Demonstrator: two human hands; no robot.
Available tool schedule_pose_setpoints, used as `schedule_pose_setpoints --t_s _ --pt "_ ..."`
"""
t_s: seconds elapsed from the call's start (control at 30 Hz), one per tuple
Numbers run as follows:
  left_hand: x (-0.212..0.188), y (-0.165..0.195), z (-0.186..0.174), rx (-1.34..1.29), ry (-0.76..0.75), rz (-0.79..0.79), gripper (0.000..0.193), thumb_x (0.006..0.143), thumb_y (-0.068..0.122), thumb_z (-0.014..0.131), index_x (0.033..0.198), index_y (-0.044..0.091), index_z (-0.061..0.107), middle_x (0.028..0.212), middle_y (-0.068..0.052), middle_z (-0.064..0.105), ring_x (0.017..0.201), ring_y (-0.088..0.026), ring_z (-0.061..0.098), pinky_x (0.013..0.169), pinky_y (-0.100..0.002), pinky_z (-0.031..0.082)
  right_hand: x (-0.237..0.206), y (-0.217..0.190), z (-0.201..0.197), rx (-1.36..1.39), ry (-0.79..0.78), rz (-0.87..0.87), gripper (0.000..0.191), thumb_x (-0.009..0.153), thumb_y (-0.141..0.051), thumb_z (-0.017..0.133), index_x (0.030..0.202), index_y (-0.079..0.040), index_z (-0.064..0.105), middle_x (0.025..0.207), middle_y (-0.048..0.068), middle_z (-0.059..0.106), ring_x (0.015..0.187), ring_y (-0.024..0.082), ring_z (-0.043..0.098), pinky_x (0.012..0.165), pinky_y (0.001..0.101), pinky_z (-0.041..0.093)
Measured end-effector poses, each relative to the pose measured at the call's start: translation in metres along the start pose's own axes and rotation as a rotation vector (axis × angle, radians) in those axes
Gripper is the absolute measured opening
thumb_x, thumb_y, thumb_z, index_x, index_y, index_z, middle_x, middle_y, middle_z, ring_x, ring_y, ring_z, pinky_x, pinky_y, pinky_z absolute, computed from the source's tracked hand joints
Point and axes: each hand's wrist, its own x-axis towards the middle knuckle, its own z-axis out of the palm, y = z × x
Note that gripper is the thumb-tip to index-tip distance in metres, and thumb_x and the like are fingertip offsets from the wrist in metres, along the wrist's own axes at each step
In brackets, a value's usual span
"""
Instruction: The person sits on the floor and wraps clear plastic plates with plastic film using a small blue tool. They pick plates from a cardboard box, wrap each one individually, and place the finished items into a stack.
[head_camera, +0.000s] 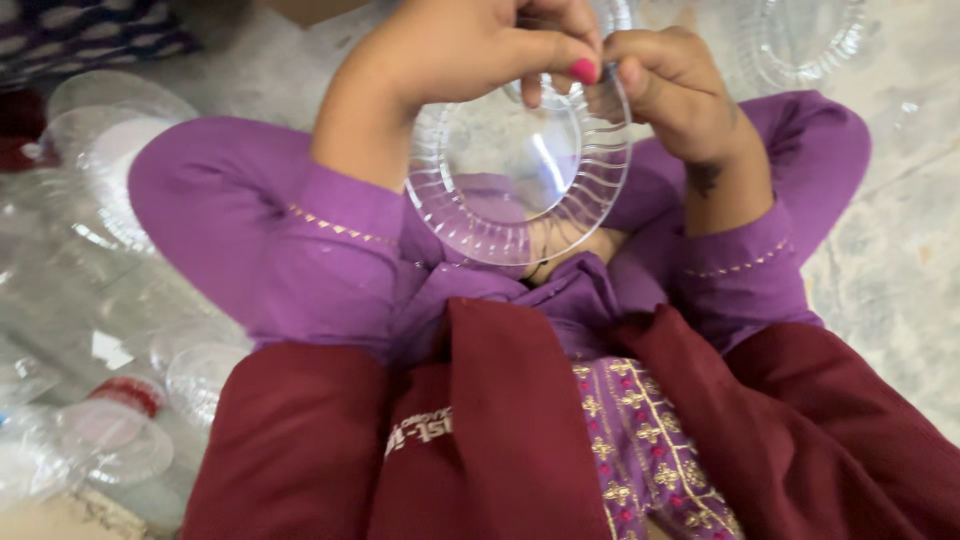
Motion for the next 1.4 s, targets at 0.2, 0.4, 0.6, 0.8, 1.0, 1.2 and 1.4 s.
schedule_pose_setpoints --t_s 0.2,0.4,0.6,0.8,1.0,1.2,1.4 --pt "0.003 -0.009 -0.002 0.066 0.027 0.026 0.013 0.099 0.017 0.076 0.106 0.005 0.078 0.091 -0.002 0.075 0.074 -0.008 0.070 0.063 -0.024 0.058 -0.012 0.008 -0.006 -0.258 0.065 -0.020 0.045 0.116 -0.037 0.048 0.096 0.000 0.064 0.079 0.003 0.062 0.068 0.011 0.055 0.063 0.0255 0.043" --pt "0.010 0.003 -0.012 0.067 0.098 0.076 0.016 0.089 0.014 0.080 0.097 0.001 0.080 0.078 -0.005 0.077 0.060 -0.009 0.070 0.054 -0.025 0.058 0.005 0.015 -0.009 -0.165 0.123 -0.007 0.041 0.112 -0.035 0.049 0.094 -0.001 0.062 0.080 0.001 0.057 0.072 0.011 0.048 0.065 0.0278 0.039" --pt "0.016 -0.006 -0.016 0.055 0.115 0.097 0.016 0.088 0.013 0.080 0.097 0.000 0.080 0.080 -0.006 0.080 0.058 -0.010 0.069 0.054 -0.025 0.057 0.007 0.027 -0.013 -0.021 0.119 -0.002 0.041 0.113 -0.036 0.049 0.101 0.001 0.062 0.080 0.001 0.054 0.071 0.009 0.043 0.063 0.0244 0.035" --pt "0.015 -0.008 -0.020 0.079 0.113 0.123 0.017 0.088 0.015 0.080 0.096 0.000 0.080 0.079 -0.006 0.079 0.059 -0.011 0.070 0.054 -0.026 0.058 0.010 0.033 -0.011 0.032 0.139 -0.001 0.041 0.113 -0.034 0.049 0.102 0.003 0.062 0.083 0.001 0.055 0.072 0.009 0.044 0.064 0.0248 0.037" --pt "0.012 -0.007 -0.017 0.074 0.125 0.100 0.015 0.087 0.014 0.080 0.094 0.001 0.080 0.077 -0.006 0.077 0.058 -0.011 0.069 0.053 -0.026 0.057 0.007 0.030 -0.010 0.000 0.156 0.022 0.041 0.111 -0.034 0.049 0.105 0.003 0.064 0.085 0.002 0.058 0.073 0.009 0.048 0.065 0.0244 0.040" --pt "0.013 -0.006 -0.018 0.067 0.113 0.106 0.016 0.088 0.015 0.079 0.095 0.001 0.081 0.077 -0.005 0.077 0.059 -0.010 0.069 0.054 -0.025 0.056 0.009 0.028 -0.011 -0.021 0.163 0.036 0.041 0.109 -0.034 0.050 0.105 0.004 0.065 0.086 0.002 0.060 0.074 0.008 0.051 0.066 0.0236 0.043" --pt "0.013 -0.007 -0.018 0.056 0.115 0.103 0.015 0.088 0.015 0.080 0.095 0.001 0.081 0.078 -0.005 0.077 0.059 -0.010 0.068 0.054 -0.025 0.056 0.006 0.027 -0.010 -0.058 0.170 0.036 0.041 0.111 -0.033 0.050 0.106 0.004 0.066 0.083 0.001 0.059 0.071 0.008 0.047 0.063 0.0232 0.039"
